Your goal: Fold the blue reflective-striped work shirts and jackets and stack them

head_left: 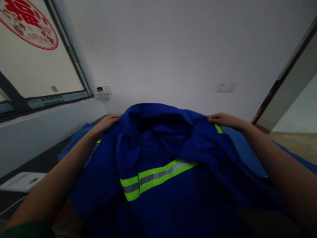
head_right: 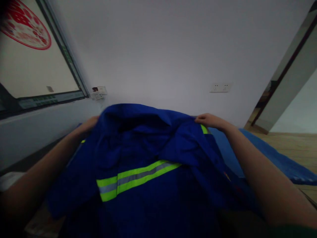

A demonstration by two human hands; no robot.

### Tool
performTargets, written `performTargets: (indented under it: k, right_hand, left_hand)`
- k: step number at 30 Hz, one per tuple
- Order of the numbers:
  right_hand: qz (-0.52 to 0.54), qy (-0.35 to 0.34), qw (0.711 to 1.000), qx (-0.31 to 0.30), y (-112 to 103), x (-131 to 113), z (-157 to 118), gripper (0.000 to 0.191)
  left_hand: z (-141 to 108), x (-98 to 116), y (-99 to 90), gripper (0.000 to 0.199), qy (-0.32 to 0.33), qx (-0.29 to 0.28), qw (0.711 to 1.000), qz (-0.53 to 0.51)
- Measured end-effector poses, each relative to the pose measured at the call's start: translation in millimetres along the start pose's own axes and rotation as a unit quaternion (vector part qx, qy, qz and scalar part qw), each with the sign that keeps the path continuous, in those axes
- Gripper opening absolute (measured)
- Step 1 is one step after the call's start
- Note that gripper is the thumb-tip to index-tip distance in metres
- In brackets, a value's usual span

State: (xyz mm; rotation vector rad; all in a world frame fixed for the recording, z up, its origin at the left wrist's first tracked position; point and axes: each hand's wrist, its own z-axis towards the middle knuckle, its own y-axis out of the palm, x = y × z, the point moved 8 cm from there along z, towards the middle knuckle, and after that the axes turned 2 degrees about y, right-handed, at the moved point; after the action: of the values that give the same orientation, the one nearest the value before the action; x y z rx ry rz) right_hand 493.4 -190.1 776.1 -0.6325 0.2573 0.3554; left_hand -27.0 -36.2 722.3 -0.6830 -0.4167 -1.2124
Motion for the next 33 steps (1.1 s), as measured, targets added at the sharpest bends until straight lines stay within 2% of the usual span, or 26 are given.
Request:
performTargets:
  k: [1, 3, 4, 6, 9, 13, 16, 18, 21, 26, 30, 33]
  right_hand:
    - [-0.084, 0.022, 0.993, -0.076, 25.6, 7.3, 3.9, 0.014]
    - [-0.216, 0.052, 0.963, -0.156, 63.0, 23.7, 3.2, 0.007]
    - [-0.242, 0.042, 0.956, -0.159, 75.4, 26.1, 1.8, 0.005]
    - [-0.246, 0.01, 0.955, -0.163, 97.9, 23.2, -3.5, 0.014]
    - [-0.238, -0.005, 0.955, -0.175, 128.8, 10.5, -11.3, 0.023]
    - [-0.249, 0.014, 0.948, -0.195, 172.7, -7.2, -16.7, 0.023]
    - [-0.257, 0.022, 0.942, -0.215, 206.4, -11.3, -24.5, 0.032]
    - [-0.263, 0.019, 0.938, -0.226, 225.5, -10.0, -32.3, 0.039]
    - [-0.266, 0.003, 0.939, -0.217, 242.9, -7.2, -42.4, 0.038]
    - [-0.227, -0.022, 0.956, -0.182, 248.9, -4.5, -46.0, 0.013]
    - [-0.166, -0.038, 0.969, -0.179, 240.5, -1.2, -41.5, 0.01]
    - [-0.037, -0.067, 0.983, -0.166, 215.1, -3.1, -42.0, 0.01]
  left_hand:
    - [7.9, -21.2, 19.9, 0.013, -0.022, -0.046, 0.996, 0.069]
    - [16.9, -56.8, 49.2, 0.01, -0.026, -0.085, 0.984, 0.153]
    - [18.8, -69.4, 62.2, 0.01, -0.009, -0.1, 0.977, 0.186]
    - [19.3, -86.3, 86.7, 0.018, 0.034, -0.13, 0.964, 0.231]
    - [18.9, -96.6, 121.4, 0.032, 0.076, -0.164, 0.952, 0.246]
    - [18.9, -101.0, 171.7, 0.04, 0.09, -0.213, 0.946, 0.229]
    - [14.6, -104.1, 207.0, 0.044, 0.124, -0.26, 0.938, 0.193]
    - [12.4, -107.2, 222.2, 0.046, 0.161, -0.279, 0.932, 0.165]
    - [14.3, -116.4, 229.2, 0.045, 0.208, -0.266, 0.928, 0.157]
    - [16.0, -122.6, 224.0, 0.032, 0.244, -0.201, 0.938, 0.143]
    - [18.3, -111.3, 208.2, 0.017, 0.196, -0.123, 0.97, 0.072]
    - [25.1, -101.7, 183.9, 0.023, 0.137, -0.058, 0.989, 0.004]
